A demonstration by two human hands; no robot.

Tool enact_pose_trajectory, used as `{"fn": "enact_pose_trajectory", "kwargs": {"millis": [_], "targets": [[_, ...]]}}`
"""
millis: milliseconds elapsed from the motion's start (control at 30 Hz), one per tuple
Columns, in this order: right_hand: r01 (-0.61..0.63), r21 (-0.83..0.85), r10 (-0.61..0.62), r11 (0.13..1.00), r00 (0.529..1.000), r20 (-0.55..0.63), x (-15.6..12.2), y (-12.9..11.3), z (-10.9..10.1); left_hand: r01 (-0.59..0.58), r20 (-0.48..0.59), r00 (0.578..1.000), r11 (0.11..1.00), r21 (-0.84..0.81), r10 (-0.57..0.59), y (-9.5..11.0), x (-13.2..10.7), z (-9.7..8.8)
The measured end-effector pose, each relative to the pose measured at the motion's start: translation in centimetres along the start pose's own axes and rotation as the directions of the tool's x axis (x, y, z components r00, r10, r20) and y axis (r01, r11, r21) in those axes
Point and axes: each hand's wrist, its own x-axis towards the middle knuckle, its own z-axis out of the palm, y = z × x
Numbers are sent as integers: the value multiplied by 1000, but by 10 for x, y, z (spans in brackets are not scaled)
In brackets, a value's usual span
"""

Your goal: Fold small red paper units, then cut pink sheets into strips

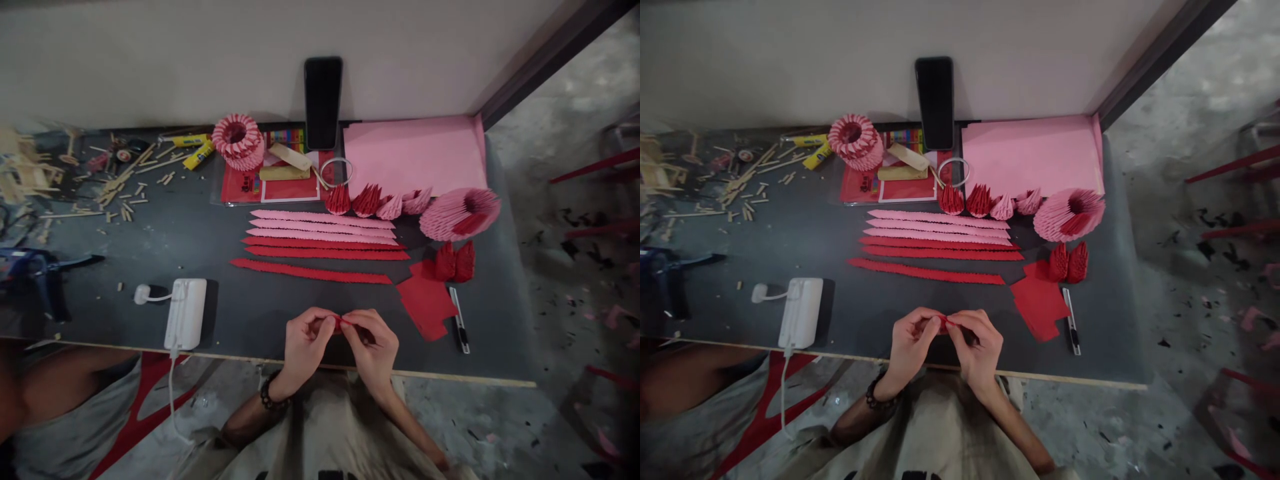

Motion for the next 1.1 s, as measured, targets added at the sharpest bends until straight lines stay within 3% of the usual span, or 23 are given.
{"fn": "enact_pose_trajectory", "kwargs": {"millis": [67, 133, 200, 233, 300, 400, 467, 600, 700, 867, 1000, 1100], "targets": [[181, -94, -178, 979, 983, 37, 2, 3, -5, -3, -8, 1000, 1000, -3, 3, 3, -1, 0], [371, -177, -357, 911, 928, 111, 3, 6, -12, -3, 4, 1000, 1000, -18, 3, 5, -3, -1], [479, -215, -449, 851, 876, 176, 3, 9, -16, 4, 27, 1000, 1000, -29, -3, 5, -6, -4], [490, -215, -458, 845, 870, 183, 2, 10, -18, 9, 37, 999, 999, -32, -8, 4, -7, -5], [411, -184, -393, 893, 911, 127, -1, 10, -17, 16, 37, 999, 999, -44, -14, 0, -8, -6], [137, -78, -134, 987, 990, 42, -6, 9, -11, -10, 14, 1000, 995, -103, 12, -6, -7, -7], [3, -6, -3, 1000, 1000, 29, -9, 8, -7, -65, 0, 998, 993, -103, 66, -8, -5, -5], [-47, 18, 47, 999, 999, -17, -12, 5, -4, -199, -45, 978, 975, 100, 205, -7, -5, -3], [-9, -54, 8, 998, 999, -33, -11, 1, -2, -224, -30, 971, 951, 216, 236, -6, -6, -4], [171, -239, -188, 956, 981, -52, -12, 6, 0, -182, -42, 978, 936, 302, 204, -4, -6, -4], [440, -356, -462, 824, 887, 28, -14, 17, -4, -86, -25, 996, 988, 125, 90, -1, -6, -4], [528, -362, -537, 768, 839, 86, -10, 15, -8, -17, 10, 1000, 999, -38, 18, 0, -9, -6]]}}
